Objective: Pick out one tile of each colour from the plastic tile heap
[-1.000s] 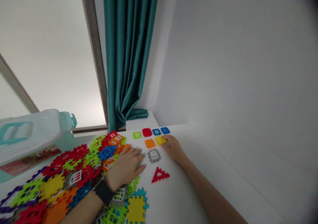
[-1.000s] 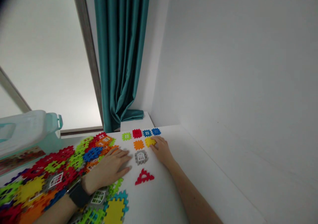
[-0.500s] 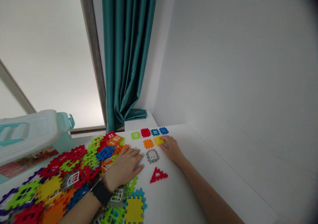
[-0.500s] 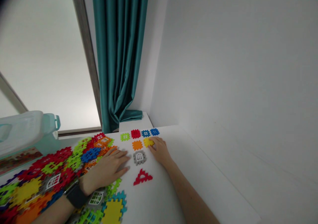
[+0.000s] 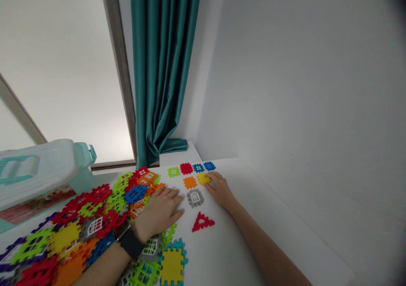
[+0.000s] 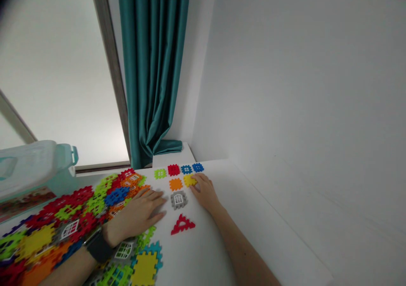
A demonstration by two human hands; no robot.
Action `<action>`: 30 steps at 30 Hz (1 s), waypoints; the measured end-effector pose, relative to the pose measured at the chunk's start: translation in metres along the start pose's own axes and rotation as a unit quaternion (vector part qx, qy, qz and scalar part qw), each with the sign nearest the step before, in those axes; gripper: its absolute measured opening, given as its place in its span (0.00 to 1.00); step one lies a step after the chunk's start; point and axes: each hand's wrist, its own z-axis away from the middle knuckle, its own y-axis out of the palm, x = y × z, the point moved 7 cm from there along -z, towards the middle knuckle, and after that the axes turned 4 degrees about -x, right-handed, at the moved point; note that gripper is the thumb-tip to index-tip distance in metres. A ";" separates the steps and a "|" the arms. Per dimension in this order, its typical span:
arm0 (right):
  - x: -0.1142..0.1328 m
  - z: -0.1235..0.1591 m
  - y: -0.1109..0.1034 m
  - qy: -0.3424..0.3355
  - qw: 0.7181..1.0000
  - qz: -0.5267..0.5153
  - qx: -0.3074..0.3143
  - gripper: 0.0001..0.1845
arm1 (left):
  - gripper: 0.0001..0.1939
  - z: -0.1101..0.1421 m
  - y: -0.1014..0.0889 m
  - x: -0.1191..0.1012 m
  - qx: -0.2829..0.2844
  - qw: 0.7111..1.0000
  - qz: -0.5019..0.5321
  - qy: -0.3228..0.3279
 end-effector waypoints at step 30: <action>0.214 0.021 0.022 -0.210 0.956 -0.041 0.202 0.08 | 0.12 0.110 -0.070 0.035 -0.091 0.994 -0.008 -0.065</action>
